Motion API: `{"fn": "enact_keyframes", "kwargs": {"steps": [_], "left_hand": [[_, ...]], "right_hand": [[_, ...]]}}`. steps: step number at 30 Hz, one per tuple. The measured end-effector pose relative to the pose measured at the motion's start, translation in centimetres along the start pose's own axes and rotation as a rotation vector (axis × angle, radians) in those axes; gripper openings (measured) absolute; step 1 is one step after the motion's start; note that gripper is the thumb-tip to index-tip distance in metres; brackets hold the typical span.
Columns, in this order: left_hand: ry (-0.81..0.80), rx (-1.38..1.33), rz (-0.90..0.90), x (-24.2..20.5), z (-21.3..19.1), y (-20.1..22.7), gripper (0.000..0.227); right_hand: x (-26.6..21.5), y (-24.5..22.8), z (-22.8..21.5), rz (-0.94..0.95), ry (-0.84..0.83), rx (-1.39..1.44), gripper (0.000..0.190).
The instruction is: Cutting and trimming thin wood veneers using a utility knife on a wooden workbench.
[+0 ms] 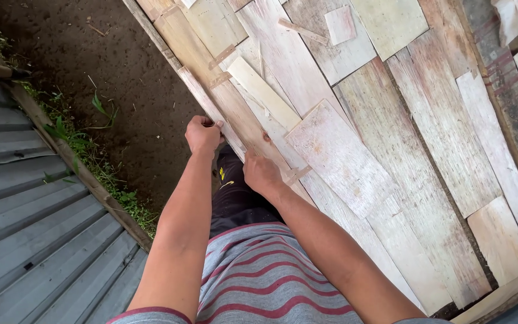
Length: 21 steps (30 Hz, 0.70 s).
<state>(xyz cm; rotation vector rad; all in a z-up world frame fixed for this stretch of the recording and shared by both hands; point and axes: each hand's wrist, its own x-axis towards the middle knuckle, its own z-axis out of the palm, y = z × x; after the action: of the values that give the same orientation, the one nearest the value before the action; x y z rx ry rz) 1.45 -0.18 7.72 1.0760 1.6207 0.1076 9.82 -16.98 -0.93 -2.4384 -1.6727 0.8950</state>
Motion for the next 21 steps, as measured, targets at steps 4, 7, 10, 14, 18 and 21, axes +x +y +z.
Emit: {"fn": "enact_keyframes", "kwargs": {"steps": [4, 7, 10, 14, 18, 21], "left_hand": [[0.006, 0.002, 0.002, 0.8, 0.4, -0.4, 0.033], [0.017, -0.01, -0.002, 1.3, 0.8, -1.2, 0.033], [0.056, -0.06, -0.004, 2.1, 1.1, -1.8, 0.033], [0.066, -0.062, 0.0, 2.3, 1.2, -2.3, 0.033], [0.057, -0.048, 0.005, 1.8, 1.0, -1.8, 0.032], [0.072, -0.072, 0.003, 1.3, 0.8, -1.4, 0.033]], "right_hand": [[0.7, 1.0, 2.3, 0.02, -0.007, -0.005, 0.018], [0.0, 0.9, 1.9, 0.044, -0.034, 0.003, 0.018], [-0.7, 0.0, 0.0, 0.046, -0.05, -0.04, 0.019], [-1.4, -0.1, -0.6, 0.05, -0.084, 0.075, 0.022], [-1.4, 0.5, 0.0, 0.043, -0.099, 0.063, 0.022], [-1.6, 0.7, 0.1, 0.052, -0.11, 0.033, 0.022]]}}
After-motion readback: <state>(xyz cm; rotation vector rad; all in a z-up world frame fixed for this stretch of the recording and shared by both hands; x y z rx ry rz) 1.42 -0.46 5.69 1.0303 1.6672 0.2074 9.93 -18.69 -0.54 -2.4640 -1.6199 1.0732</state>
